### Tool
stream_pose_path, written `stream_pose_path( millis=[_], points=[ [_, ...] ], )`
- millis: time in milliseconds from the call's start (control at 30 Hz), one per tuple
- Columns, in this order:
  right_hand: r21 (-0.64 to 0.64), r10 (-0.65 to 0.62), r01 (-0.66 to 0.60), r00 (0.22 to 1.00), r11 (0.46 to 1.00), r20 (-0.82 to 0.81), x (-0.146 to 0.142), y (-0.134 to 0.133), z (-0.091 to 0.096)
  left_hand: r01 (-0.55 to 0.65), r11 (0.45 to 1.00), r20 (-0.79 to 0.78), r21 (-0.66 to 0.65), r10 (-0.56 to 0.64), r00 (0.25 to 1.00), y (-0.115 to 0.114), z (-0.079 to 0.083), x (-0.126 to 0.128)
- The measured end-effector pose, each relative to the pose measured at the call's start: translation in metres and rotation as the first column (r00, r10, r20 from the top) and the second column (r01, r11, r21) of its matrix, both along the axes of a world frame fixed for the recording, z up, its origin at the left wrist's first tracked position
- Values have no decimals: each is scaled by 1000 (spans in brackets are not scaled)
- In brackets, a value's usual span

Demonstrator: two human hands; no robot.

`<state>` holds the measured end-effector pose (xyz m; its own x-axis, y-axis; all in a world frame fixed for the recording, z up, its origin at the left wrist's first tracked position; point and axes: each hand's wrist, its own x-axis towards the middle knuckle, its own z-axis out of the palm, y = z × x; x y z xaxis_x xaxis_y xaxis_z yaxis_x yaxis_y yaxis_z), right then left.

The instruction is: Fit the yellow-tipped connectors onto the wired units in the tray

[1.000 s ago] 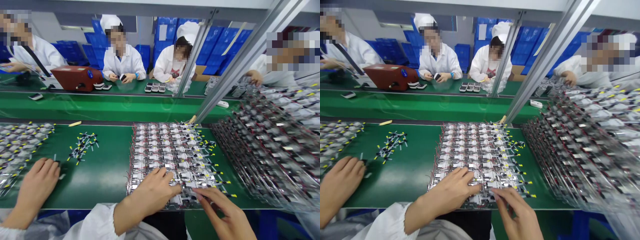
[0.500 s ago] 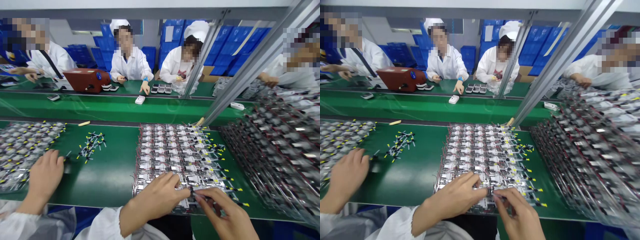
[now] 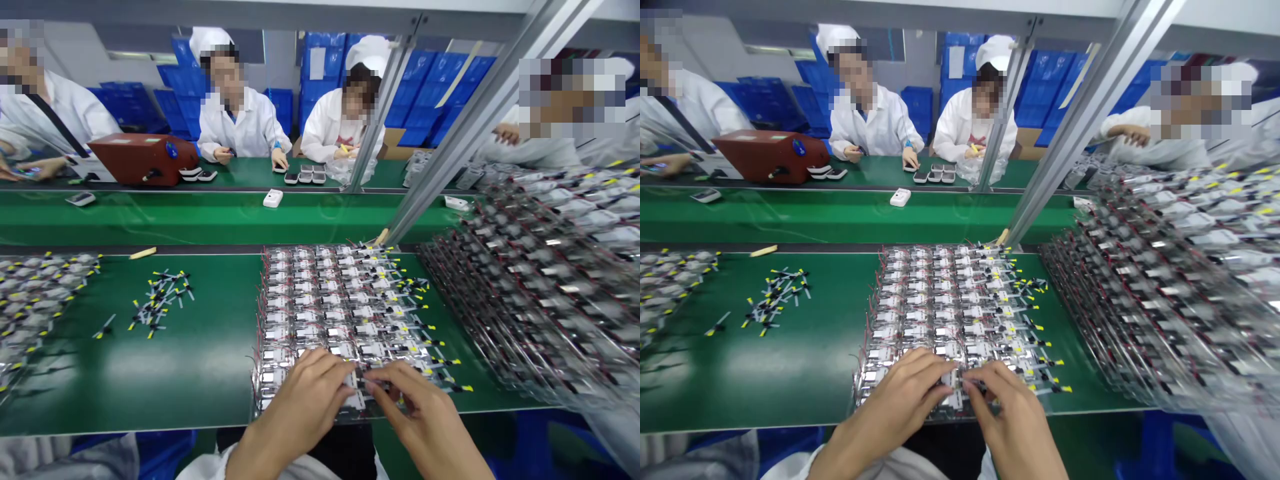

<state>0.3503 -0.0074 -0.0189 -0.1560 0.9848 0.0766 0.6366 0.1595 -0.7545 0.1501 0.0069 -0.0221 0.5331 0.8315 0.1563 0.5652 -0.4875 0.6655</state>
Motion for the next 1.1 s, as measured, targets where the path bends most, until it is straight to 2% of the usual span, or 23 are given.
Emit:
stream_pose_path(
  millis=[133, 367, 800, 1100],
  points=[
    [-22, 23, -23, 1000, 999, 1, -2, 2, 2, -42, 999, 49, -15, 43, 998, -3, -6, 3],
    [-80, 67, -67, 998, 994, -13, -3, 2, 1, -68, 998, 51, 17, 67, 996, -5, -8, 7],
    [-156, 72, -75, 997, 985, -28, -4, 5, 4, -71, 997, 40, -37, 72, 997, -6, -9, 7],
    [-182, 50, -64, 995, 981, -81, -3, 6, 2, -53, 999, 5, -15, 53, 999, -5, -7, 10]
  ],
)
